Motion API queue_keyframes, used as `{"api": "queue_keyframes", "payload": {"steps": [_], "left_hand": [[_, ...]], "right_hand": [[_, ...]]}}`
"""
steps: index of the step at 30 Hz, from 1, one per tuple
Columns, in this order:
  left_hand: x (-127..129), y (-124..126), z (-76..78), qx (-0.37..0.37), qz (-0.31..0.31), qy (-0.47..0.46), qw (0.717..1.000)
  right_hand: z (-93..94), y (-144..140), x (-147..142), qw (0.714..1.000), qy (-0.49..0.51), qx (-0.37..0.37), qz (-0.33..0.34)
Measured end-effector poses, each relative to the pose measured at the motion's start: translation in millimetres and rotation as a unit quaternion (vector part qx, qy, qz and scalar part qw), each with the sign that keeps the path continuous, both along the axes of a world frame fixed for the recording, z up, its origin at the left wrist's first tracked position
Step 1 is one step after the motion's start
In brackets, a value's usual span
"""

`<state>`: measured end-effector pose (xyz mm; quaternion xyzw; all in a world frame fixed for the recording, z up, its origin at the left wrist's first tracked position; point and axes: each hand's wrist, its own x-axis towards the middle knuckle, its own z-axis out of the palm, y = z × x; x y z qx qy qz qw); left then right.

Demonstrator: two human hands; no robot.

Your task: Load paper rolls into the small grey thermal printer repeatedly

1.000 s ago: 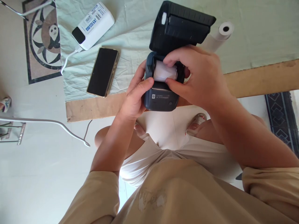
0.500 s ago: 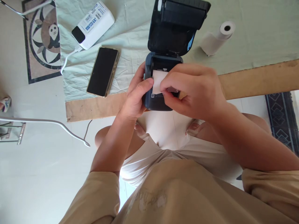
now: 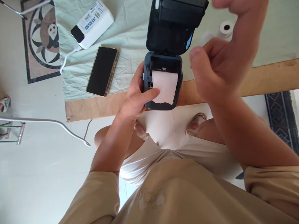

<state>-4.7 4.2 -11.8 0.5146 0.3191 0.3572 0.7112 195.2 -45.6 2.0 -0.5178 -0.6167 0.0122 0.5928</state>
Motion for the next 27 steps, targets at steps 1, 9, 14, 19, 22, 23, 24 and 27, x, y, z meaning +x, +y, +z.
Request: {"api": "queue_keyframes", "payload": {"steps": [1,9,14,19,22,23,24,27], "left_hand": [[-0.1,0.2,-0.3,0.005,0.000,-0.002,1.000],[2.8,21.9,-38.4,0.104,-0.040,-0.071,0.991],[2.6,29.9,-49.5,0.109,-0.060,-0.068,0.990],[4.0,26.5,-43.9,0.099,-0.052,-0.064,0.992],[4.7,26.6,-43.1,0.092,-0.047,-0.074,0.992],[4.5,26.6,-42.6,0.089,-0.045,-0.075,0.992],[3.9,26.4,-41.8,0.086,-0.043,-0.075,0.993],[0.9,24.0,-37.6,0.073,-0.042,-0.074,0.994]], "right_hand": [[-0.6,3.4,1.5,0.999,0.026,-0.003,0.020],[-1.4,7.8,2.5,0.996,0.051,-0.041,0.061],[-4.7,9.4,5.3,0.987,0.079,-0.084,0.116],[-5.6,9.5,4.1,0.980,0.054,-0.120,0.151],[-6.8,8.7,3.9,0.978,0.024,-0.137,0.156],[-7.5,8.6,4.1,0.977,0.016,-0.143,0.158],[-8.4,8.7,4.4,0.975,0.006,-0.149,0.162],[-11.5,9.5,6.0,0.970,-0.023,-0.162,0.180]]}}
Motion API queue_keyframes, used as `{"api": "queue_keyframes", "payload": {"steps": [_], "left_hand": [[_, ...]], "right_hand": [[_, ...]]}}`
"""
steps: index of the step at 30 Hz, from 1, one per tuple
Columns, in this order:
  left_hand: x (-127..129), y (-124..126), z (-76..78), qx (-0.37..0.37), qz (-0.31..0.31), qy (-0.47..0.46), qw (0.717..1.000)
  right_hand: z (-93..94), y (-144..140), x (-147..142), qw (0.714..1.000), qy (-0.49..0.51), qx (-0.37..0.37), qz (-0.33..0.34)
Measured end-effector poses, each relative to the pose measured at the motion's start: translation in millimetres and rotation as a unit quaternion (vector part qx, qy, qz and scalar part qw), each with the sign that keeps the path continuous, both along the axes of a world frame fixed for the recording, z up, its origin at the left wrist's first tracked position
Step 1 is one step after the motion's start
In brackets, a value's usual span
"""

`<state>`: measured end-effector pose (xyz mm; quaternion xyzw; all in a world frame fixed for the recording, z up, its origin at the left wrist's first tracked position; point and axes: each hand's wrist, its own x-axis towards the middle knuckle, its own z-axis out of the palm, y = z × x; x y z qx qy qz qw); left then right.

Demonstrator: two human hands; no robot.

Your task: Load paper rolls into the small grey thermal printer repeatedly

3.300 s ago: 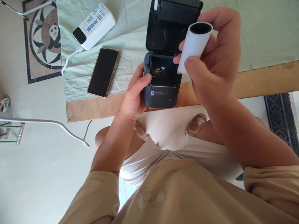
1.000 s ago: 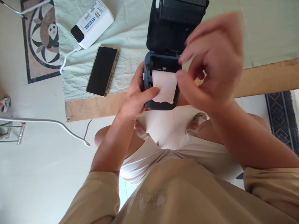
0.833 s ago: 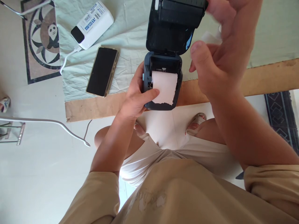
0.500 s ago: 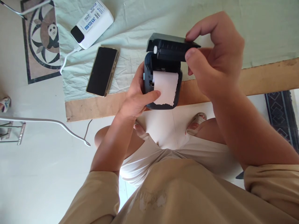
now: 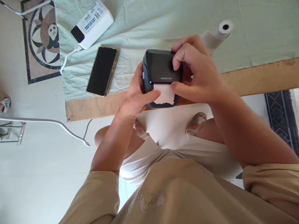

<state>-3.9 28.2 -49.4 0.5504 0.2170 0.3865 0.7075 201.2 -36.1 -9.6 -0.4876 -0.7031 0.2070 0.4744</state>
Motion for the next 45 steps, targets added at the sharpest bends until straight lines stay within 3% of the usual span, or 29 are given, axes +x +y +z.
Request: {"api": "queue_keyframes", "payload": {"steps": [6,11,13,22,32,45], "left_hand": [[-3.3,-12.1,12.9,-0.010,-0.010,-0.010,1.000],[2.7,-23.1,22.3,-0.026,0.045,-0.002,0.999],[3.9,-24.5,24.6,-0.036,0.051,0.011,0.998],[-0.1,-19.2,28.0,-0.032,0.026,0.039,0.998],[1.9,-12.4,10.8,-0.016,0.056,0.019,0.998],[2.7,-17.3,21.4,-0.043,0.045,0.009,0.998]], "right_hand": [[-5.0,3.5,1.6,0.998,0.047,-0.018,0.039],[-10.0,7.7,2.5,0.978,0.120,-0.160,0.055],[-11.6,9.4,3.8,0.973,0.125,-0.182,0.073],[-14.2,10.7,7.5,0.973,0.116,-0.178,0.084],[-22.2,14.6,6.8,0.983,0.104,-0.142,0.059],[-20.1,13.1,5.3,0.980,0.119,-0.141,0.070]]}}
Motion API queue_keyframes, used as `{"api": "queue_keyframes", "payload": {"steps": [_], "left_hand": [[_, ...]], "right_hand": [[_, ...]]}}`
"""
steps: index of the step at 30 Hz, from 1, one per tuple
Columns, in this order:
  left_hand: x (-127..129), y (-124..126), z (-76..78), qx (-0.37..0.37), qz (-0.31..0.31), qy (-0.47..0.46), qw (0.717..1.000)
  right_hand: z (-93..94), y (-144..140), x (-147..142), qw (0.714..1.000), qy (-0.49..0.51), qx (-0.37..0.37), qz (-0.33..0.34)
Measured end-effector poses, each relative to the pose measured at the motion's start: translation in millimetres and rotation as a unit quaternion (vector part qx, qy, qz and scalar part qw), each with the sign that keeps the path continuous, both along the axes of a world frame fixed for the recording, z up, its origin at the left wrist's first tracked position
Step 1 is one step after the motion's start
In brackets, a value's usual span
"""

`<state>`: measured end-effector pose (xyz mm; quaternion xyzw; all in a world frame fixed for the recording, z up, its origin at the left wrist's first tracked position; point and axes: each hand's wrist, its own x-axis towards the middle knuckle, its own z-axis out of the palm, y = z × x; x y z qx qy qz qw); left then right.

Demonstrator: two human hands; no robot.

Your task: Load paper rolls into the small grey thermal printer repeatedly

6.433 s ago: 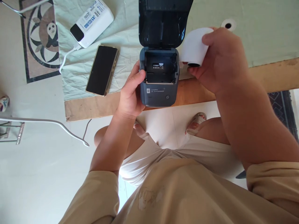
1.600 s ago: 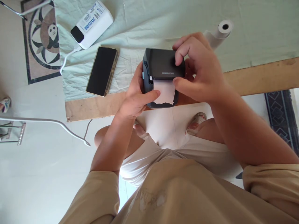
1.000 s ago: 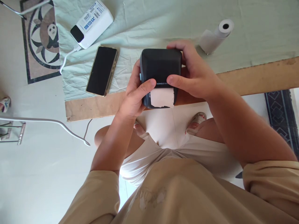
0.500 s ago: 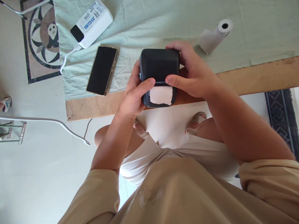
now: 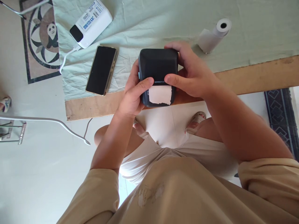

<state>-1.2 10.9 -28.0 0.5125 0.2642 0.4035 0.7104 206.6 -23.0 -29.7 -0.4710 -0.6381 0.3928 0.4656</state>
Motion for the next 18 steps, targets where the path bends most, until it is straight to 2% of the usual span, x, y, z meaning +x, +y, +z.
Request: {"api": "queue_keyframes", "payload": {"steps": [4,9,14,18], "left_hand": [[3.1,-0.8,4.0,0.002,-0.019,-0.029,0.999],[8.9,1.0,3.0,-0.056,0.009,-0.052,0.997],[6.7,9.6,-9.3,-0.009,0.032,-0.029,0.999],[5.7,7.8,-6.8,0.002,0.032,-0.009,0.999]], "right_hand": [[-2.6,1.1,-0.3,1.000,0.015,-0.001,-0.003],[-4.6,1.6,-1.5,0.999,0.030,-0.007,-0.013],[0.0,0.1,-4.4,0.998,0.020,0.004,-0.059],[8.2,-3.1,-7.7,0.997,0.029,0.029,-0.068]]}}
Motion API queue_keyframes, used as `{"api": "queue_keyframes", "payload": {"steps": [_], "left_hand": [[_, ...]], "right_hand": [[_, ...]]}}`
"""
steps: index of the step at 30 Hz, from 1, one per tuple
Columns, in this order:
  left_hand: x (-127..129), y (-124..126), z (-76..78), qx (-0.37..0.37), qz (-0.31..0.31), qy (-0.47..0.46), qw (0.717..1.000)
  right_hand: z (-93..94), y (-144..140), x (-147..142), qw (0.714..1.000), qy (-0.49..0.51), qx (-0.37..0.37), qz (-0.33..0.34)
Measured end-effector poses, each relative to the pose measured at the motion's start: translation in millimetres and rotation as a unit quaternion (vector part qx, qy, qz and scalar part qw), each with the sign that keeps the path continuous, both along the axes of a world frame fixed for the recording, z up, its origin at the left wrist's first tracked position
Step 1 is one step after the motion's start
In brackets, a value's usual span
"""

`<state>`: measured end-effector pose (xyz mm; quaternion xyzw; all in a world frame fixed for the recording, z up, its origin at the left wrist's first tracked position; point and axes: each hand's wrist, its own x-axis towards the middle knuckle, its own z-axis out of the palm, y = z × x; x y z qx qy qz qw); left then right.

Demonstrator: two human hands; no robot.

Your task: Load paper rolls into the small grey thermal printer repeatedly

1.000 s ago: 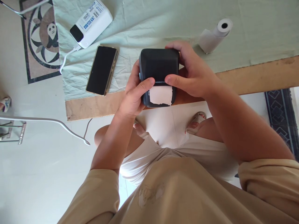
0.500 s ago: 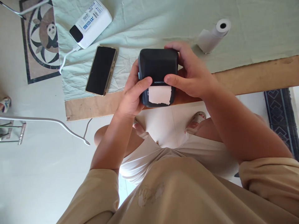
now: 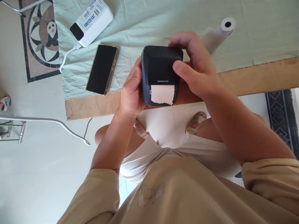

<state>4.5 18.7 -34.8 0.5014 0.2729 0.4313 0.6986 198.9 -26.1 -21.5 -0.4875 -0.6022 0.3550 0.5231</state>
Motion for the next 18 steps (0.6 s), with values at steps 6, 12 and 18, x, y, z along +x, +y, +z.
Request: {"api": "queue_keyframes", "payload": {"steps": [6,12,18], "left_hand": [[0.3,1.9,-1.4,0.025,-0.017,-0.021,0.999],[-1.3,6.7,-2.0,0.001,-0.009,0.002,1.000],[-1.1,-2.2,10.9,-0.020,0.007,0.001,1.000]], "right_hand": [[2.5,-2.1,-1.5,0.998,0.021,-0.008,0.062],[-3.1,0.4,2.0,0.998,-0.033,-0.021,0.059],[2.4,1.7,5.1,0.996,-0.057,0.009,0.071]]}}
